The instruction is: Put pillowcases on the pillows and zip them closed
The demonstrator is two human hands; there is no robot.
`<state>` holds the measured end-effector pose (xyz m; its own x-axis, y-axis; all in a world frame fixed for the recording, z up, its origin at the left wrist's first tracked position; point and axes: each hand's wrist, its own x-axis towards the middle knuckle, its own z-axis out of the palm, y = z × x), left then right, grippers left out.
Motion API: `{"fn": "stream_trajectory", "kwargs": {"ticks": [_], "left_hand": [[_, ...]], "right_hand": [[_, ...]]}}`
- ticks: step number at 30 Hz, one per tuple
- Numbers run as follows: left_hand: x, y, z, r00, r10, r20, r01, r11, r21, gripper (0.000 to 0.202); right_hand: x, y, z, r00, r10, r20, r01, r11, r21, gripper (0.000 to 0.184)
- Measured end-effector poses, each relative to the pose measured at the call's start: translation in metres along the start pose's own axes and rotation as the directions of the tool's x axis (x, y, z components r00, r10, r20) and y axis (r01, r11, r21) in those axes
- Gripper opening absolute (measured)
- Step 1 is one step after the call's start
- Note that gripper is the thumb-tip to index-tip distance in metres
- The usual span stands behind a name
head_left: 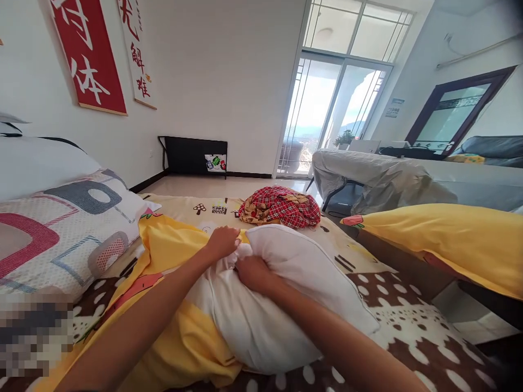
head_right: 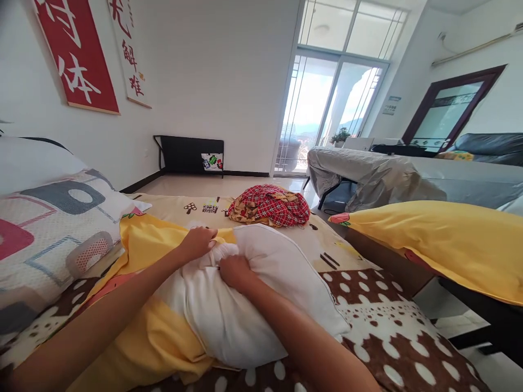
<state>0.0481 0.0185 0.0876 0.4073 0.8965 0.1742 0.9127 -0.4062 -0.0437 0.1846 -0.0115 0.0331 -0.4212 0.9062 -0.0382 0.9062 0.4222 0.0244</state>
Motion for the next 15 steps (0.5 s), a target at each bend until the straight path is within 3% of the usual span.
{"fn": "stream_trajectory", "kwargs": {"ticks": [4,8,12,15], "left_hand": [[-0.040,-0.003,-0.008,0.993,0.047,0.110,-0.049,0.999,0.016,0.017],[-0.076,-0.027,-0.013,0.979,0.034,0.203,-0.024,0.998,-0.050,0.023],[-0.112,-0.069,-0.009,0.990,-0.040,0.138,0.073,0.968,-0.239,0.034],[-0.141,-0.101,0.012,0.994,0.038,0.104,-0.007,0.959,-0.282,0.040]], "right_hand": [[0.007,0.048,0.018,0.993,0.118,0.008,-0.118,0.992,0.036,0.042],[-0.007,0.087,0.011,0.989,0.147,-0.012,-0.145,0.986,0.078,0.049],[-0.055,0.111,-0.003,0.991,0.030,-0.132,-0.018,0.995,0.094,0.052],[-0.108,0.112,-0.003,0.984,-0.152,-0.097,0.161,0.983,0.092,0.071]]}}
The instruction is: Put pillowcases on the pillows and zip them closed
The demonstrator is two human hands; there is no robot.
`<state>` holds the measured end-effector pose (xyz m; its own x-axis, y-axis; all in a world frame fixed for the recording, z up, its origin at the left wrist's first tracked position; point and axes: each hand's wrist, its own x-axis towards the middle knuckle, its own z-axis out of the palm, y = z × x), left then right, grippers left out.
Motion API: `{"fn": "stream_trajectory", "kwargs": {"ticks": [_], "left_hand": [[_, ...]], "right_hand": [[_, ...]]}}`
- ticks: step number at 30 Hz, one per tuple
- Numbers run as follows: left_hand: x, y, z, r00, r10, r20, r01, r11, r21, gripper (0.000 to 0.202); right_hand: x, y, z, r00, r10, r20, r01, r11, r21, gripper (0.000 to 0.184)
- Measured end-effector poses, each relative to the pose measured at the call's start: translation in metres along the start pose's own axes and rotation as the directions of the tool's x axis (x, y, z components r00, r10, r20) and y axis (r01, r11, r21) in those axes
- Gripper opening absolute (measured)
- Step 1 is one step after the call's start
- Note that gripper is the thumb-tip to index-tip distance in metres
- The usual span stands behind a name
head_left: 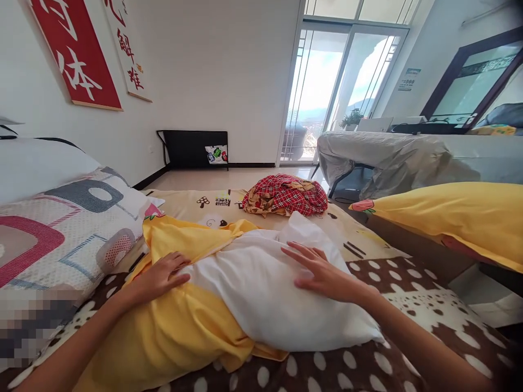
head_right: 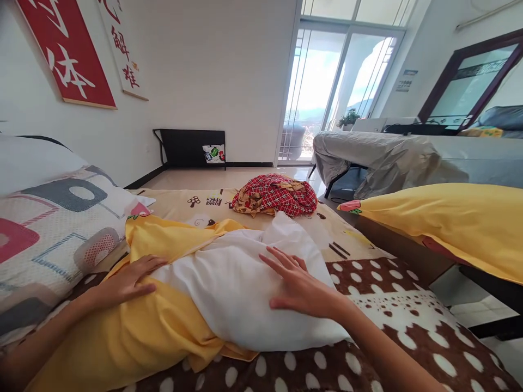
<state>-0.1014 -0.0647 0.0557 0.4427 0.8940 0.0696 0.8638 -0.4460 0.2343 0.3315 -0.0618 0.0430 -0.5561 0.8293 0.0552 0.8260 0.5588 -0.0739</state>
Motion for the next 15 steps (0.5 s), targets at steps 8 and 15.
{"fn": "stream_trajectory", "kwargs": {"ticks": [8,15], "left_hand": [[-0.005,-0.022,0.066,0.982,-0.125,-0.141,0.133,0.990,0.048,0.048],[0.025,0.010,-0.030,0.908,-0.216,-0.359,0.308,0.925,0.221,0.046]], "right_hand": [[-0.017,-0.053,0.033,0.991,0.078,-0.104,-0.094,0.982,-0.161,0.084],[0.039,-0.063,-0.054,0.923,-0.061,-0.380,-0.078,0.937,-0.340,0.058]]}}
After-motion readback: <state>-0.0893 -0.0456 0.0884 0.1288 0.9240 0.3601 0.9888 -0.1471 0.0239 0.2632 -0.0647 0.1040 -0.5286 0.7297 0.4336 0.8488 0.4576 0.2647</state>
